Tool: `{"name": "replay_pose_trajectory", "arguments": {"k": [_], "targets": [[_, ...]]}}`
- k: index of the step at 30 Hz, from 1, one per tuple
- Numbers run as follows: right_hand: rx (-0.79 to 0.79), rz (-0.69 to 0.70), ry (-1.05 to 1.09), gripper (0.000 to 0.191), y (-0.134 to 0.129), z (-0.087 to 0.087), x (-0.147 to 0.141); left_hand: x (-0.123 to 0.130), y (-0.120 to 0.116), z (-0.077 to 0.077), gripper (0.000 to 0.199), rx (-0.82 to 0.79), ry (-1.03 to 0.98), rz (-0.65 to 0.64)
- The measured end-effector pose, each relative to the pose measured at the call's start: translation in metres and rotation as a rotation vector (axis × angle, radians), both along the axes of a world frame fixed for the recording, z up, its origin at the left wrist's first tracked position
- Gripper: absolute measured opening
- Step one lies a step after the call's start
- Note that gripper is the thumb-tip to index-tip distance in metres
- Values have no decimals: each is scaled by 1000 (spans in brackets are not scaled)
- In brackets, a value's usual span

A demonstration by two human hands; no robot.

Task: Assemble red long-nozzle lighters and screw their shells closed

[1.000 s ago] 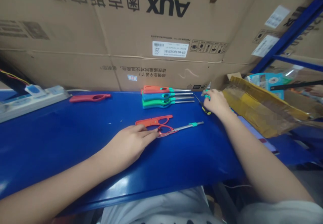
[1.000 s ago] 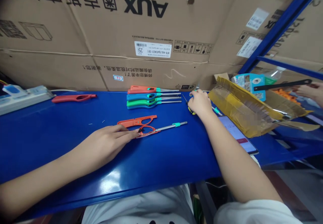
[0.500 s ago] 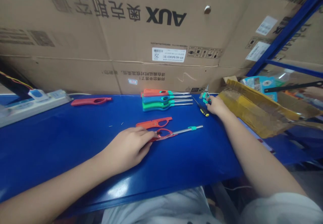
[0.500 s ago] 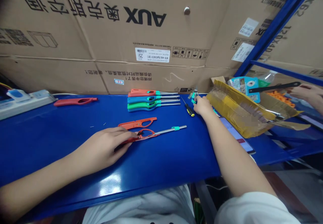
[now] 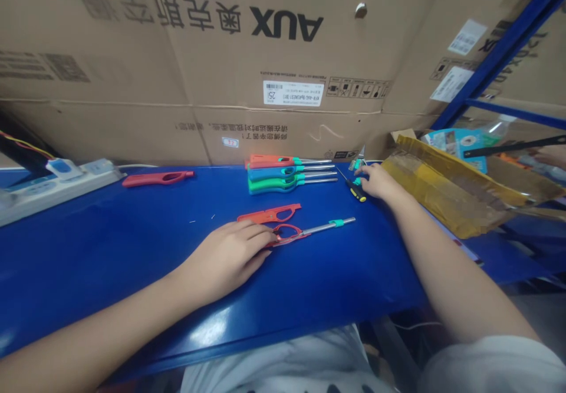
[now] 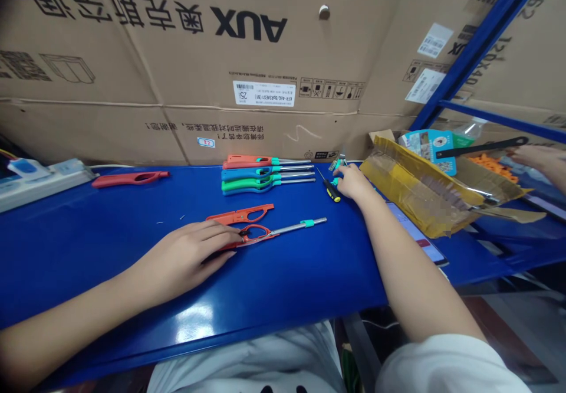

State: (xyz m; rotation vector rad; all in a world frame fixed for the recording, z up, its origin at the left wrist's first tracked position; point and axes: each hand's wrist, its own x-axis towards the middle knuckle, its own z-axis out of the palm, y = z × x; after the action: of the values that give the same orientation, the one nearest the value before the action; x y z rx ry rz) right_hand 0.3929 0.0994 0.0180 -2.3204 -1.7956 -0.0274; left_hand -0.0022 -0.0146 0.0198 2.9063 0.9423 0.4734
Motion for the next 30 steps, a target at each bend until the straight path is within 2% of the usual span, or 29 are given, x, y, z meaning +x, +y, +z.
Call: {"name": "replay_pose_trajectory", "arguments": {"k": [5,11,14,17,20,22,26,30], "targets": [[-40,-33,-3,27,0,-1,5,-1,0,0,25,5,18,-2],[26,-66,10,19,-2,7,4,0,1,0,25,1,5,-8],[65,60,44,20,-8,17,-9,1,2,0,24,-26,-5,-7],[25,305,97,23,-18,25,-32,1,3,0,23,-70,-27,7],[-75,546,130,26,-29,23,-58,2,3,0,22,-100,-44,8],[-122,634,122,30,-34,17,-71,2,4,0,22,-110,-53,3],[-142,662,97,38,-37,5,-84,2,5,-1,22,-125,-63,-2],[-87,613,119,40,-36,4,-82,2,7,-2,23,-139,-67,-8]]}}
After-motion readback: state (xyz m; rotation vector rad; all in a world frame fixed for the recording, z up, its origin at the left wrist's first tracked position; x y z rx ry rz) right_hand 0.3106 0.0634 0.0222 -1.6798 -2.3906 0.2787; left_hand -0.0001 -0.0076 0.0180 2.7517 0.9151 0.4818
